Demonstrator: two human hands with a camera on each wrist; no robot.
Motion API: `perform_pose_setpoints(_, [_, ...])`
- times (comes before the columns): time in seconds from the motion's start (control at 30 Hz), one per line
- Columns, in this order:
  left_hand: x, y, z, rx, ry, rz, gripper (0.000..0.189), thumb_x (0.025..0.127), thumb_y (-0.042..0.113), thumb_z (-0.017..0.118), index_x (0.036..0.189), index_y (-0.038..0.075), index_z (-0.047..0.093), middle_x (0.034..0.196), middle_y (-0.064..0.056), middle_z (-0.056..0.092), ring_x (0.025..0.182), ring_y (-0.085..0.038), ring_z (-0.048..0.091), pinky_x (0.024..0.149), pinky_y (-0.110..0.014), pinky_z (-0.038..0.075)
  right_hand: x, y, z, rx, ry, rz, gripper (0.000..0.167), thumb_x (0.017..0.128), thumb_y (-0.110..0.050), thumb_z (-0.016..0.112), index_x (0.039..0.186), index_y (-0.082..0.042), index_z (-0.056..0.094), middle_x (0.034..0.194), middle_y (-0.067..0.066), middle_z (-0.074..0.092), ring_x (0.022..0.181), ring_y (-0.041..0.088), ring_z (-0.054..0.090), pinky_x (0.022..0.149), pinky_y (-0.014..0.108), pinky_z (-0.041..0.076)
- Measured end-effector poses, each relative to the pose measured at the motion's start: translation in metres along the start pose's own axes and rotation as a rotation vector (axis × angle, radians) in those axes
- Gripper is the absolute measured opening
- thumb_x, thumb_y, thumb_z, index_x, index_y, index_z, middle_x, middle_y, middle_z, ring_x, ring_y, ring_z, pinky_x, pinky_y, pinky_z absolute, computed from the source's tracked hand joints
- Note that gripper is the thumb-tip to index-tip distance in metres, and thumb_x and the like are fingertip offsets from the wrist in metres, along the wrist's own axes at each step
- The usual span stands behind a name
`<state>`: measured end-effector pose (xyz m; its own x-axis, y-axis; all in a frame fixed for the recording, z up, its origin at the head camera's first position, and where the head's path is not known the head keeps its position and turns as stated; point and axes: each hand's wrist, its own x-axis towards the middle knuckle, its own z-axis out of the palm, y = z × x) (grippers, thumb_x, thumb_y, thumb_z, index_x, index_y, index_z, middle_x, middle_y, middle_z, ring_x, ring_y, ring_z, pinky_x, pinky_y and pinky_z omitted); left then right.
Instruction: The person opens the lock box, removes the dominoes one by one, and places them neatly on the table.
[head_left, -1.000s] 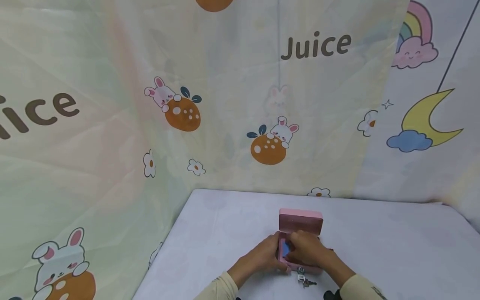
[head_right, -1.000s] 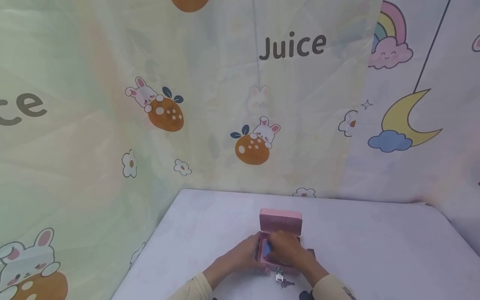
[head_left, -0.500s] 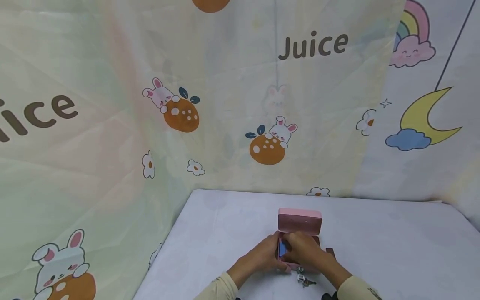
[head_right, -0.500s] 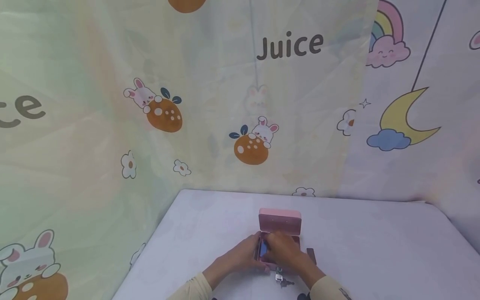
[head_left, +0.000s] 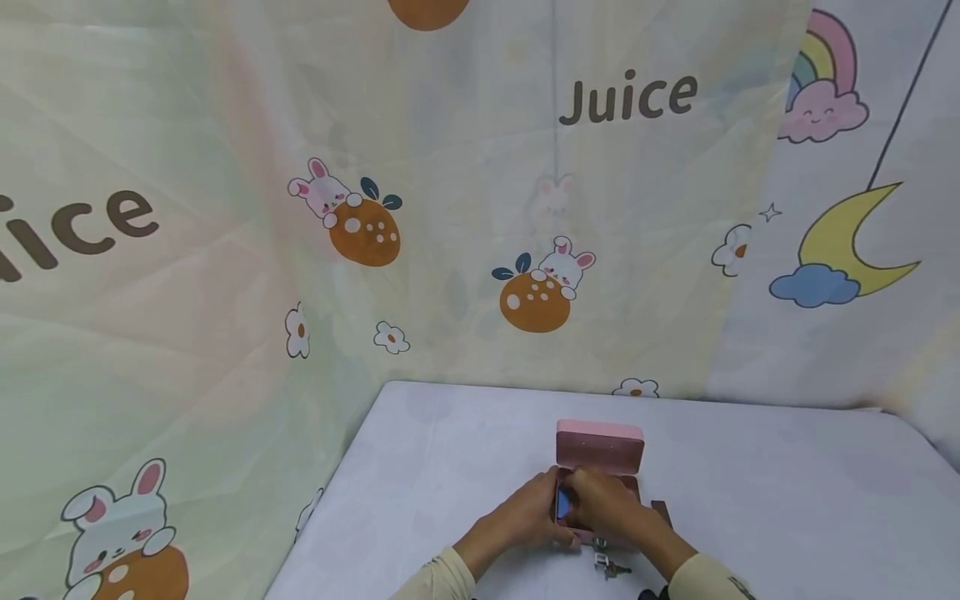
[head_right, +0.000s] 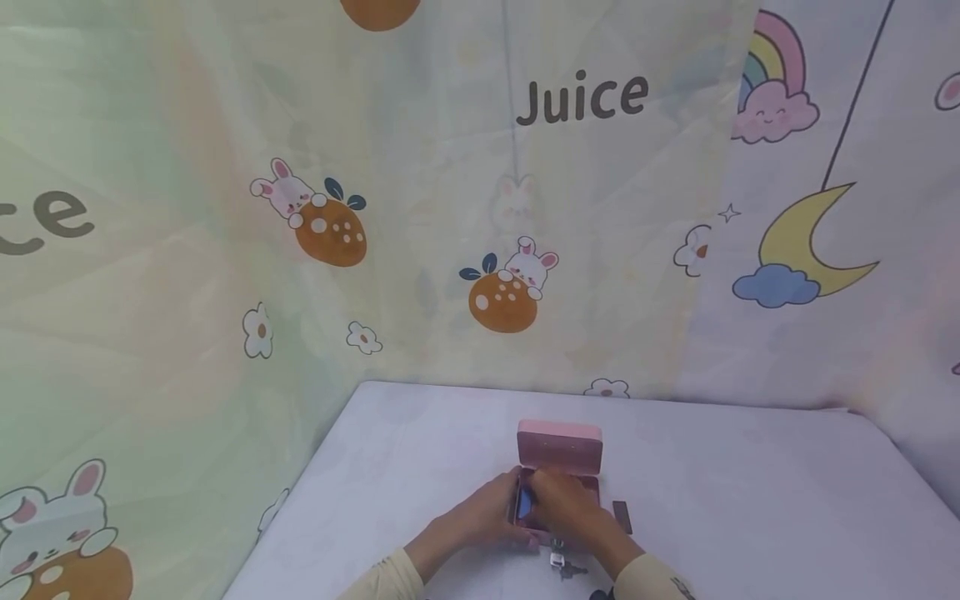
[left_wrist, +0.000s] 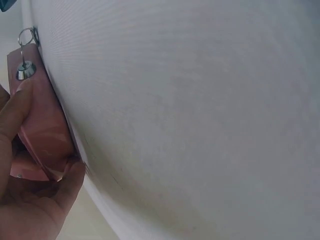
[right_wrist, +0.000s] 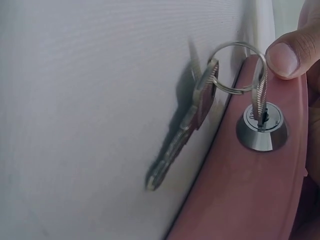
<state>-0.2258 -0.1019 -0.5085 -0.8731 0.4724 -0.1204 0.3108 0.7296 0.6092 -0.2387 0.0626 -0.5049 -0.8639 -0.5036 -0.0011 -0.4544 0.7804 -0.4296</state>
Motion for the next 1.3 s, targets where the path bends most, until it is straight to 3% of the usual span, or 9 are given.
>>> perform_pose_setpoints(0.3, [0.0014,-0.0011,0.0014,0.024,0.009,0.004,0.100,0.069,0.036,0.093,0.150,0.013,0.037,0.140,-0.002,0.055,0.128,-0.009,0.053,0.111,-0.031,0.045,-0.0018,-0.0006,0.0017,-0.039,0.048,-0.067,0.035,0.073,-0.017,0.089,0.105,-0.011,0.075,0.094,-0.002,0.074,0.076,0.007,0.057,0.081,0.038,0.059])
perform_pose_setpoints(0.6, [0.0015,-0.0038,0.0034,0.039,0.008,0.008,0.104,0.070,0.039,0.092,0.152,0.013,0.033,0.143,-0.003,0.053,0.129,-0.009,0.052,0.112,-0.032,0.044,-0.0021,-0.0025,0.0005,-0.009,0.015,-0.023,0.037,0.073,-0.016,0.089,0.107,-0.011,0.074,0.091,-0.003,0.071,0.075,0.007,0.055,0.078,0.037,0.059])
perform_pose_setpoints(0.73, [0.0005,-0.0026,0.0027,0.027,0.006,0.006,0.104,0.071,0.038,0.091,0.153,0.014,0.032,0.143,-0.003,0.053,0.130,-0.009,0.052,0.112,-0.032,0.044,-0.0035,-0.0036,-0.0008,-0.017,0.013,-0.017,0.041,0.073,-0.015,0.089,0.110,-0.009,0.072,0.095,0.000,0.072,0.078,0.010,0.058,0.084,0.041,0.059])
perform_pose_setpoints(1.07, [0.0001,-0.0020,0.0026,0.039,0.009,0.020,0.103,0.072,0.037,0.091,0.153,0.014,0.032,0.144,-0.002,0.053,0.130,-0.008,0.051,0.111,-0.031,0.044,-0.0051,-0.0002,-0.0034,-0.021,0.026,-0.095,0.042,0.074,-0.017,0.088,0.112,-0.009,0.071,0.102,0.001,0.073,0.083,0.010,0.060,0.089,0.044,0.058])
perform_pose_setpoints(1.3, [-0.0004,-0.0017,0.0035,0.049,0.012,0.004,0.103,0.071,0.038,0.091,0.152,0.013,0.033,0.143,-0.003,0.053,0.129,-0.009,0.051,0.109,-0.030,0.045,-0.0045,0.0024,-0.0060,0.022,0.021,-0.106,0.037,0.075,-0.023,0.087,0.107,-0.011,0.073,0.089,-0.005,0.071,0.073,0.007,0.054,0.072,0.031,0.055])
